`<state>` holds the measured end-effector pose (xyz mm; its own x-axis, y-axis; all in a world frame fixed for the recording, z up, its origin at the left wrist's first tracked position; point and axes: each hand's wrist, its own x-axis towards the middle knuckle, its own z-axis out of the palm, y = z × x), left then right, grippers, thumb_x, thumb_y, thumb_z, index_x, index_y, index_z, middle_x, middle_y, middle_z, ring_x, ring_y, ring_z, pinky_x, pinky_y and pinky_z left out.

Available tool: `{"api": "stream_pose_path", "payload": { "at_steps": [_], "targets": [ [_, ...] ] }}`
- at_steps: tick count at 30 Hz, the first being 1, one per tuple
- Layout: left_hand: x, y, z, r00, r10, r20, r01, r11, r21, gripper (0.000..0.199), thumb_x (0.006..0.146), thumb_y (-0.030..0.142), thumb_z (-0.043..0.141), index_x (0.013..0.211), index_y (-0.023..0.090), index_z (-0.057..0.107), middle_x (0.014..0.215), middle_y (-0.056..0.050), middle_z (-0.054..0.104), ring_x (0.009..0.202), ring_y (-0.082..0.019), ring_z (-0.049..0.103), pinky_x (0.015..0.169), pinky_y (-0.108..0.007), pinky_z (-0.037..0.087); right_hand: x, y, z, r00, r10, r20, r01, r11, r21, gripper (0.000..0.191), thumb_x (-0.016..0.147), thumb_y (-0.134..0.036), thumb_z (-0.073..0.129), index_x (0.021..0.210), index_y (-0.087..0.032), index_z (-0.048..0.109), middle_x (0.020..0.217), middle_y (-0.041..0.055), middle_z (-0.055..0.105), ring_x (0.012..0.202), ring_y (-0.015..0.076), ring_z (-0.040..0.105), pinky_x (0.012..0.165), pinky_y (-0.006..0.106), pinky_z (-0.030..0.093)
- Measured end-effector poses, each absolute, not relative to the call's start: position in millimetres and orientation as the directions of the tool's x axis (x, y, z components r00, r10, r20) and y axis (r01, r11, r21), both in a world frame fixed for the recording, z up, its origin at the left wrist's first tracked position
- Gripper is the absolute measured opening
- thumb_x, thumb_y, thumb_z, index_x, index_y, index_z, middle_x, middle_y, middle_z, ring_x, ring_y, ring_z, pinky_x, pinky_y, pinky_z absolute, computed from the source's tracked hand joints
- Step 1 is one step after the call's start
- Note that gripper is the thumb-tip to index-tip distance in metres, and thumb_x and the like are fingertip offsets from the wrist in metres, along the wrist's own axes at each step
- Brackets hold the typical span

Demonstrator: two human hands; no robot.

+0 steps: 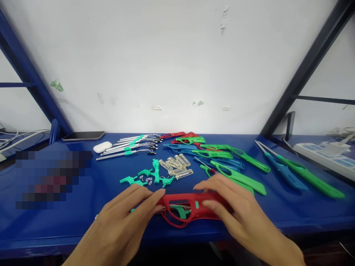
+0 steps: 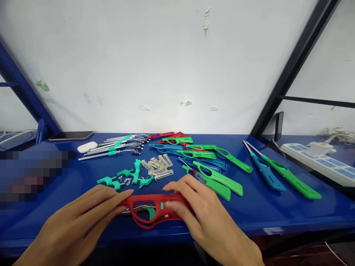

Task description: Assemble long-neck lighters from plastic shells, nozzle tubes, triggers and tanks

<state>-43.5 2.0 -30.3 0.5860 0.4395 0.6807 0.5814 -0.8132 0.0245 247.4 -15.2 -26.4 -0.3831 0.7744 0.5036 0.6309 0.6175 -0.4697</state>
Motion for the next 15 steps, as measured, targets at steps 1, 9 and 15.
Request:
{"api": "stream_pose_path", "payload": {
  "at_steps": [1,9,15],
  "targets": [
    [-44.1,2.8,-28.2,0.592,0.426,0.684,0.588,-0.809,-0.005,0.025,0.115,0.024,0.045,0.128,0.019,0.065,0.095,-0.004,0.072,0.081,-0.018,0.066,0.074,-0.028,0.060,248.7,-16.8,-26.6,-0.393,0.792,0.467,0.635,0.602,-0.485,0.022,0.106,-0.034,0.063,0.127,-0.035,0.064,0.117,0.0015,0.071,0.100,0.0171,0.074,0.089,0.025,0.059],
    [-44.7,2.2,-21.2,0.640,0.478,0.601,0.596,-0.803,0.004,0.030,0.113,0.018,0.043,0.105,0.019,0.072,0.092,-0.003,0.071,0.082,-0.020,0.060,0.072,-0.031,0.055,254.5,-25.7,-32.1,-0.447,0.835,0.320,0.679,0.550,-0.486,0.034,0.106,-0.042,0.063,0.140,-0.044,0.062,0.131,0.0011,0.065,0.114,0.0172,0.071,0.100,0.026,0.057],
    [-47.5,2.2,-27.9,0.630,0.582,0.514,0.617,-0.777,0.123,0.028,0.111,0.017,0.046,0.102,0.023,0.072,0.098,-0.003,0.070,0.086,-0.021,0.060,0.078,-0.033,0.053,251.6,-26.1,-37.9,-0.454,0.844,0.285,0.717,0.537,-0.445,0.036,0.109,-0.046,0.057,0.144,-0.044,0.059,0.130,-0.0005,0.067,0.119,0.0184,0.065,0.105,0.033,0.054]
  ]
}}
